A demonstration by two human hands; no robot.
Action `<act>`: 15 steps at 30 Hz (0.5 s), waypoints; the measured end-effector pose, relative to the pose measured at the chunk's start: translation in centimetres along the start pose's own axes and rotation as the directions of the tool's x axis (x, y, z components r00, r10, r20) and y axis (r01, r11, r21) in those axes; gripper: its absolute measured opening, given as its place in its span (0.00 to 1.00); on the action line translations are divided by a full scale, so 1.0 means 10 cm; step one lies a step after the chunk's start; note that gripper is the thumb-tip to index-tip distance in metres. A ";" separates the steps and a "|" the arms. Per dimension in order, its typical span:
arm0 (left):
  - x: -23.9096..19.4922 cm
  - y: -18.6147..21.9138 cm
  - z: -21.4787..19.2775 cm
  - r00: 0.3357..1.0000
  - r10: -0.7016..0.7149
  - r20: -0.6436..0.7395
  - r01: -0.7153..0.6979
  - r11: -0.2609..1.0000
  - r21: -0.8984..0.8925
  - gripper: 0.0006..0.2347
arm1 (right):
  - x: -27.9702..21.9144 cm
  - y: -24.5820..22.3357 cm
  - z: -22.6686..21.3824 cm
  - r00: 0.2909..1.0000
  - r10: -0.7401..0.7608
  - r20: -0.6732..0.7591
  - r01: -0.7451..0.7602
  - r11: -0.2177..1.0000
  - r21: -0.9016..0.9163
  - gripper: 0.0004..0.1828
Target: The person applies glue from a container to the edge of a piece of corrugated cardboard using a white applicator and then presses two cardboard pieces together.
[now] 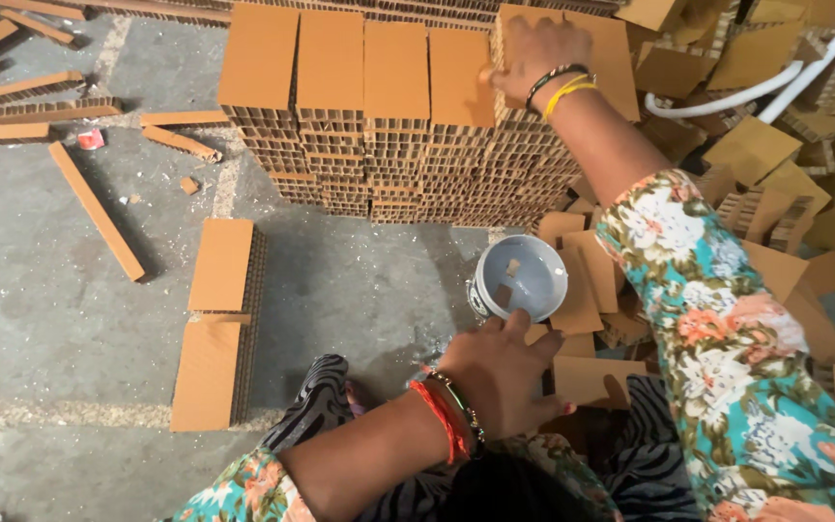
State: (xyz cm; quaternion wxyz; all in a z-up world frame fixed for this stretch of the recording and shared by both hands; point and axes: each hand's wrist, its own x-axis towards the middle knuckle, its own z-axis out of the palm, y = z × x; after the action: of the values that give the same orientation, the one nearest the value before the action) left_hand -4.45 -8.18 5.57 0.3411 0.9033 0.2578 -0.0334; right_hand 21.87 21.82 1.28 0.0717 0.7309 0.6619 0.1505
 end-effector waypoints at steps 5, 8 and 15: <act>0.01 -0.02 0.02 0.999 0.042 -0.029 -0.041 0.998 0.040 0.33 | -0.47 0.17 -0.17 0.883 -0.314 -0.348 0.376 0.918 0.127 0.35; -0.02 0.00 0.07 0.997 0.012 0.082 -0.018 0.998 0.068 0.31 | -0.99 0.49 -0.33 0.823 -0.526 -0.214 0.568 0.772 0.287 0.27; 0.04 0.00 0.16 0.990 0.047 0.133 -0.059 0.995 0.082 0.29 | -2.24 1.63 0.61 0.892 -0.437 0.116 0.409 0.889 0.207 0.26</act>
State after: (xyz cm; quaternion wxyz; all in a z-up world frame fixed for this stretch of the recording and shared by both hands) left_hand -3.86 -9.05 4.24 0.3191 0.9195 0.2091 -0.0945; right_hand 37.47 -1.66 -2.31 0.0901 0.5819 0.8082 0.0132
